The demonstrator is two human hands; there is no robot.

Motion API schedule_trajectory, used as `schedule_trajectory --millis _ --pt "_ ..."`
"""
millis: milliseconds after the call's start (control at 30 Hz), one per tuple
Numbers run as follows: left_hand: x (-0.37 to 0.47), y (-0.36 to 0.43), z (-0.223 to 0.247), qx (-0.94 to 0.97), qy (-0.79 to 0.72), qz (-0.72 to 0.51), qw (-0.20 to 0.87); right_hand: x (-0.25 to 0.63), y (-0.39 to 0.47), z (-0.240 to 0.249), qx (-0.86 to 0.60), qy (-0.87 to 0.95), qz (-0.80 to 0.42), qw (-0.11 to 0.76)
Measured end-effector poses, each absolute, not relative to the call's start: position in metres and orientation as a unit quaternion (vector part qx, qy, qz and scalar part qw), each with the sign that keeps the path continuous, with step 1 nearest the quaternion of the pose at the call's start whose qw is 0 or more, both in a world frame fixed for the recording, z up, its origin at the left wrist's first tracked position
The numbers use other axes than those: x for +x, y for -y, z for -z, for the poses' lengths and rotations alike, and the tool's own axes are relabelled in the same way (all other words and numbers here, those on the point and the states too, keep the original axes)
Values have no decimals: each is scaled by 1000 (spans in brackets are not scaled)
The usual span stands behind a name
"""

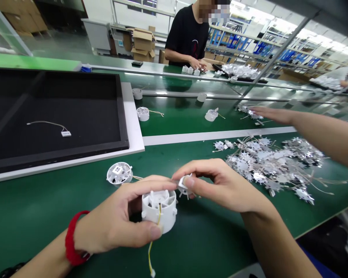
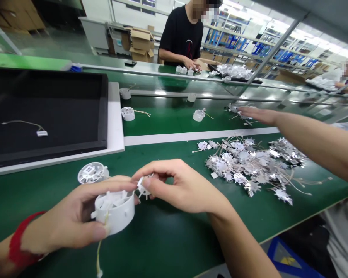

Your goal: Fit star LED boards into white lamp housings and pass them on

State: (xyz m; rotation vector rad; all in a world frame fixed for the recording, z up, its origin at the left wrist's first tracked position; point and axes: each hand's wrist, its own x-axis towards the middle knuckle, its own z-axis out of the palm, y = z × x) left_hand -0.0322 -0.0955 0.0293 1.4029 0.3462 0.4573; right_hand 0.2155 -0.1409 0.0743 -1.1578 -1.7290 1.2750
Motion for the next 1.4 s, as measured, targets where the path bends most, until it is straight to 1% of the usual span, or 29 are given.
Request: schedule_trajectory --millis 100,233,433,533,667,733,833,1000,1100,1267,1400 --pt "-31 96 -29 634 -208 -251 701 218 139 -75 -483 624 -470 394" --pt "-28 99 -25 663 -263 -313 627 219 136 -74 -459 553 -524 456" --pt "-26 102 -20 701 -300 -323 560 214 133 -70 -418 492 -603 468" --pt "-24 102 -22 720 -310 -336 522 215 136 -72 -412 471 -639 448" --pt "-22 104 -26 738 -331 -357 467 215 141 -74 -358 444 -739 359" --pt "-20 105 -28 744 -334 -353 459 210 143 -73 -341 427 -768 334" --pt "-19 106 -29 738 -324 -335 488 199 144 -69 -364 427 -745 361" --pt "-21 101 -29 677 -289 -259 625 188 140 -65 -414 464 -657 427" --pt "-22 99 -30 654 -268 -228 670 186 137 -64 -435 470 -638 428" --pt "-22 95 -34 593 -229 -186 750 185 135 -63 -441 453 -649 424" --pt "-21 92 -35 575 -191 -162 779 185 134 -63 -455 445 -648 419"
